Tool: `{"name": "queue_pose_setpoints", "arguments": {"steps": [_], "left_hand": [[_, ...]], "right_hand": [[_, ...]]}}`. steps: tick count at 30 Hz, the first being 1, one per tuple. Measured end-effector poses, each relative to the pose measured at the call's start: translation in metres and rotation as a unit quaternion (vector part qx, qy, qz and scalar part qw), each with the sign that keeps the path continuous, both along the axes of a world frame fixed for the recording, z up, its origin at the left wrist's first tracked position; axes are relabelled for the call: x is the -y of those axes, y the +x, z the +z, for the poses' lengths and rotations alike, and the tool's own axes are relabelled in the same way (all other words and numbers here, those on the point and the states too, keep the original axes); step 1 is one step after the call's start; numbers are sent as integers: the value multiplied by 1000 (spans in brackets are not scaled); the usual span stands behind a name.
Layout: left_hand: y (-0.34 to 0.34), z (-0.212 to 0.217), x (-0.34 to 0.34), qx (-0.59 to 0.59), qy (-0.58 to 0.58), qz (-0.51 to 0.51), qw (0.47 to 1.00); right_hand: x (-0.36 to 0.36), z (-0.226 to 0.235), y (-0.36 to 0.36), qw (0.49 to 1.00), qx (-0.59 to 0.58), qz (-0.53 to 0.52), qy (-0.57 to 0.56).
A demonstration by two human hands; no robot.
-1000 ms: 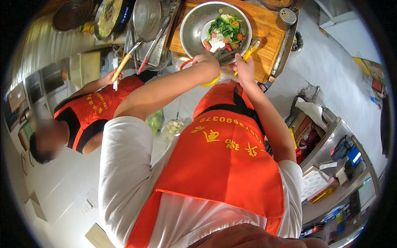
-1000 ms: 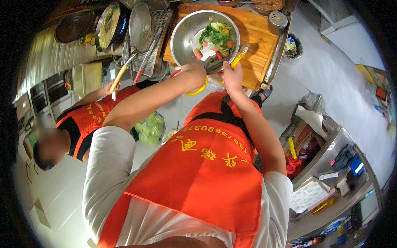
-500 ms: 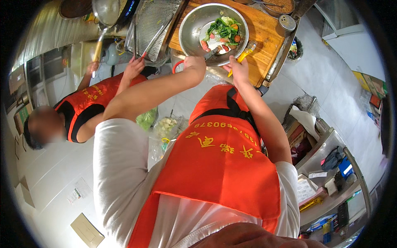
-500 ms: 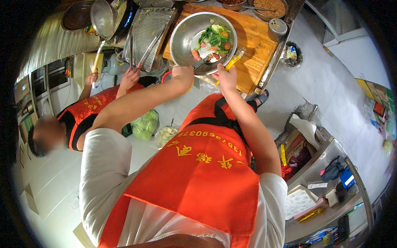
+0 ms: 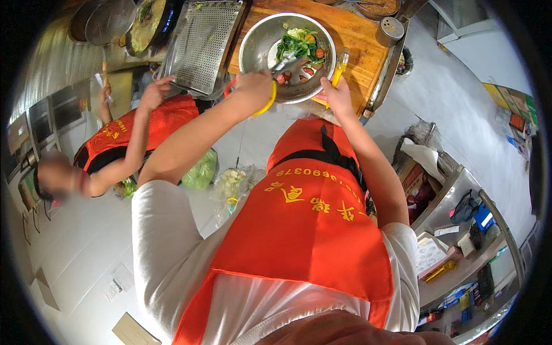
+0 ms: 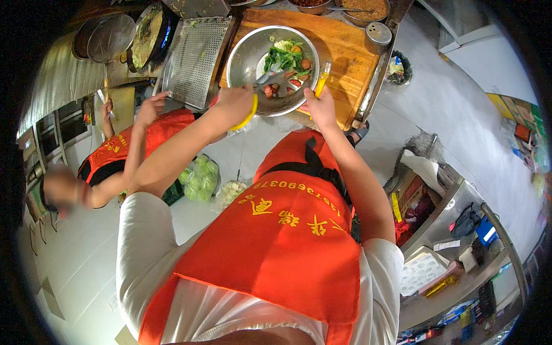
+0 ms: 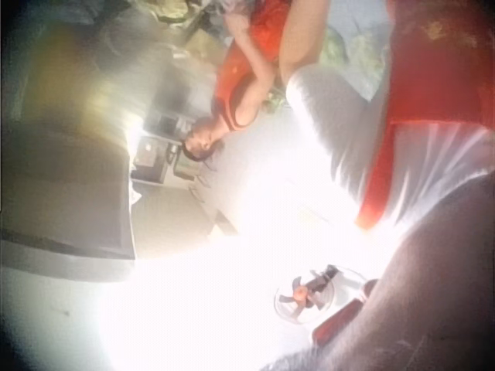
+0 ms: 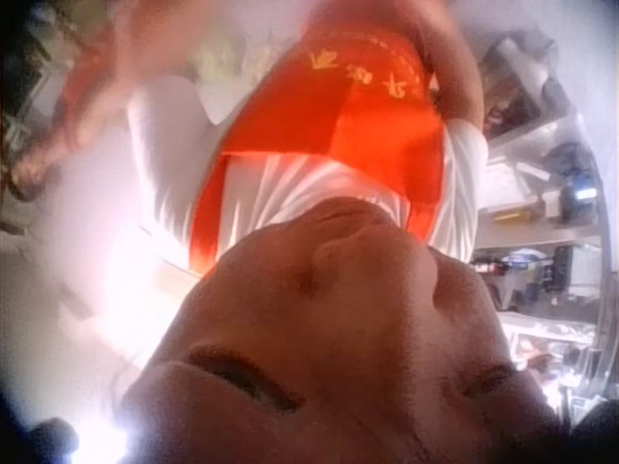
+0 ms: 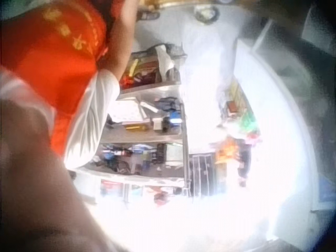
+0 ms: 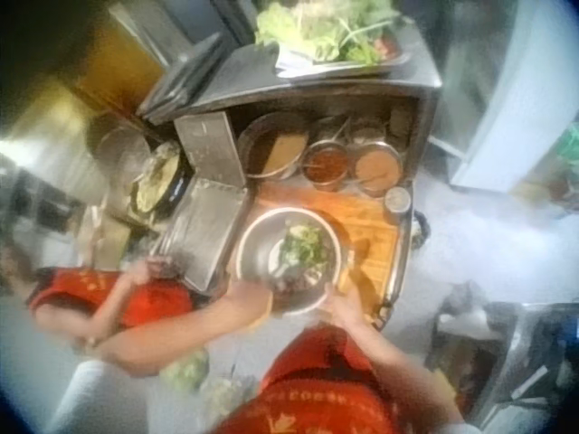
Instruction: The person mixes chopped vegetables and seasonings in a metal bowl, then spreads the mixture onto thin flatbreads laid on a wooden board. They fold the flatbreads into wraps and place them into paper packaging.
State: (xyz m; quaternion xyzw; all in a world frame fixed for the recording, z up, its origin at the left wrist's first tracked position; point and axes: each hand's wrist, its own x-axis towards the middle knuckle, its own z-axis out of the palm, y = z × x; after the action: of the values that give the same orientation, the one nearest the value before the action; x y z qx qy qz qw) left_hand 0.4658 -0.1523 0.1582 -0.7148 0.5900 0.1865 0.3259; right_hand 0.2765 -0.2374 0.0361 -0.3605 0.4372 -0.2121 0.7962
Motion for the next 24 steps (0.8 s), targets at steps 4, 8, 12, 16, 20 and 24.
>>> {"name": "queue_pose_setpoints", "arguments": {"steps": [4,8,12,16,20,24], "left_hand": [[-8,-68,6,122,-111,-150,975],[5,-51,-1,-63,-24,12,998],[22,-25,-16,-32,2,10,999],[-1,-80,-7,89,-73,-125,986],[11,-59,-7,-95,9,18,995],[14,-26,-5,-31,-48,-23,998]], "right_hand": [[-4,3,-1,999,-28,25,-36],[1,0,-3,998,-42,19,-46],[-1,-4,-3,999,-19,18,-29],[-6,7,1,999,-25,20,-33],[-6,1,-1,999,-20,23,-33],[-6,-2,3,1000,-26,3,-15]]}}
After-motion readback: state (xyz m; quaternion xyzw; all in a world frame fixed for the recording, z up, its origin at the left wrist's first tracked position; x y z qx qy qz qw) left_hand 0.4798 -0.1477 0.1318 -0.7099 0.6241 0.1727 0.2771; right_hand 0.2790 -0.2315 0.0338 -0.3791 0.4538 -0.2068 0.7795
